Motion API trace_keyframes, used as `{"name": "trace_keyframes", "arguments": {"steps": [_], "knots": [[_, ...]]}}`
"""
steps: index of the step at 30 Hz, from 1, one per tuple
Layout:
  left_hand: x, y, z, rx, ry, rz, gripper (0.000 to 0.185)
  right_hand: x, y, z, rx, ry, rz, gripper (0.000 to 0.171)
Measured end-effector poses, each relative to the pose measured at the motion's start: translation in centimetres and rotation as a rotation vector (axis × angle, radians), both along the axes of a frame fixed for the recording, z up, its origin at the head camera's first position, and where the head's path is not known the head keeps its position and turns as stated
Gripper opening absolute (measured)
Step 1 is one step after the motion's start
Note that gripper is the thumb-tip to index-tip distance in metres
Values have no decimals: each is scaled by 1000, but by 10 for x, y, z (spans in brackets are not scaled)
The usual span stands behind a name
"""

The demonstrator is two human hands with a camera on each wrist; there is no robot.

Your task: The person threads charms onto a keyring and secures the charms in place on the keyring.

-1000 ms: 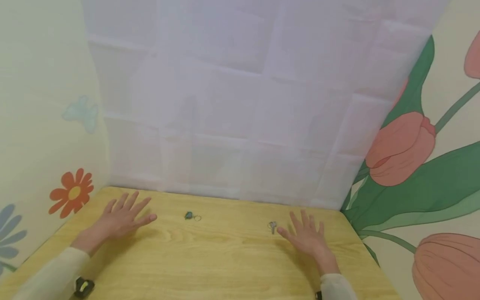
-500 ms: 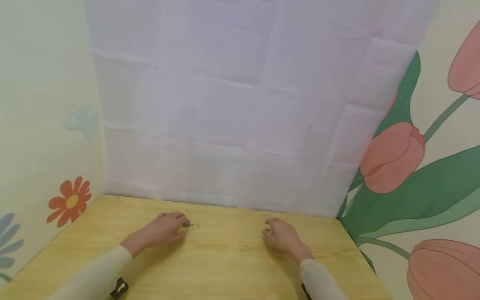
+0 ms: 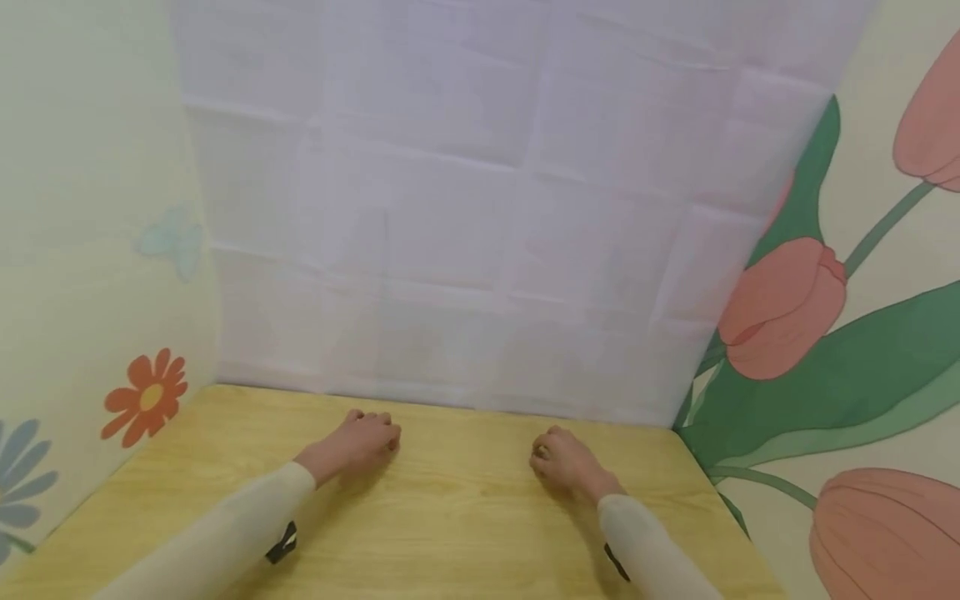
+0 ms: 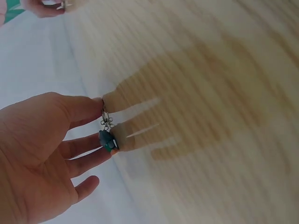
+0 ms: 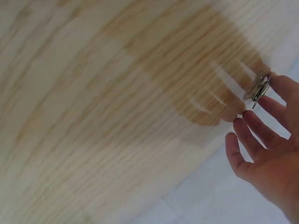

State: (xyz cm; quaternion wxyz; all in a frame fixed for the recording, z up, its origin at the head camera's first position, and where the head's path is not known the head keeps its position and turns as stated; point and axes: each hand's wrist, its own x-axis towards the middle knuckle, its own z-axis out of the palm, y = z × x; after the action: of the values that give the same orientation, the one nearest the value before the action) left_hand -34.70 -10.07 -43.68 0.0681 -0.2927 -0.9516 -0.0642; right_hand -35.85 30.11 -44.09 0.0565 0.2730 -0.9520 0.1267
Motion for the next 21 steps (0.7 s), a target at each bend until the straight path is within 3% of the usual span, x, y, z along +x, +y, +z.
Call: {"name": "trace_keyframes", "arguments": {"steps": [10,21], "knots": [[-5,-3,-8,98,-36,52,6,0,0,5,-21,1,34,11],[11,0,-6,570,-286,132,13,6,6,-6,-110,33,37,9]]}}
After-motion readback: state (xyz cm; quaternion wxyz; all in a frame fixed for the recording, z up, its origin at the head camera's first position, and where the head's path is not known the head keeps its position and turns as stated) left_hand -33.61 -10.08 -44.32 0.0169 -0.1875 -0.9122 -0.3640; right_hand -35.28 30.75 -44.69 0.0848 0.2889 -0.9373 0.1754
